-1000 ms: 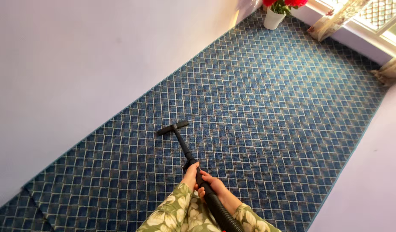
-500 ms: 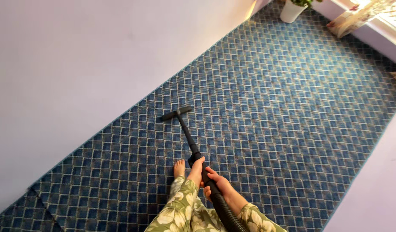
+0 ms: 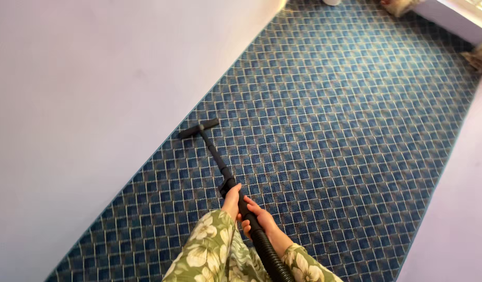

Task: The person vacuums a carpeted floor using a vacuum cleaner head attached to a hose, moving it back and forth across the blue patterned surface.

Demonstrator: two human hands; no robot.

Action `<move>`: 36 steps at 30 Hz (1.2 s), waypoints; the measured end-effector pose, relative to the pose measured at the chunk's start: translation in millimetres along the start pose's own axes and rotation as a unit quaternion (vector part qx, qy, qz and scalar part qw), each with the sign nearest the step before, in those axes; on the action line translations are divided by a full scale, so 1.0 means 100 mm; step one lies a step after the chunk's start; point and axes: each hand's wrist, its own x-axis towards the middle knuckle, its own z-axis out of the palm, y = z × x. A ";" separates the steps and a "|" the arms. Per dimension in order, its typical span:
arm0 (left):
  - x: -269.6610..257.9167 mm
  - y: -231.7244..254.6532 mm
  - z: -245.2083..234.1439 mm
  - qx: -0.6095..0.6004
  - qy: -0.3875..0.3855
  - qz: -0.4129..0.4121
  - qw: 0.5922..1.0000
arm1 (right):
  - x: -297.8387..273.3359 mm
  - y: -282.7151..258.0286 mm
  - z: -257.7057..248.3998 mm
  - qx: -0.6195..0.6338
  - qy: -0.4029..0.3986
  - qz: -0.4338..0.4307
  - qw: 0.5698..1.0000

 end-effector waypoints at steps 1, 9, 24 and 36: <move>-0.01 -0.03 -0.02 -0.009 -0.016 0.009 1.000 | 0.00 0.02 -0.01 0.004 -0.002 -0.003 1.000; -0.14 -0.33 0.29 0.121 0.003 -0.023 0.992 | -0.33 0.15 -0.35 0.110 -0.012 -0.038 0.993; -0.80 -2.06 0.80 0.175 -0.089 -0.117 0.974 | -1.33 0.70 -1.83 0.226 0.050 -0.080 0.969; -0.77 -2.03 0.75 0.215 -0.098 -0.104 0.966 | -1.31 0.78 -1.78 0.258 0.025 -0.079 0.962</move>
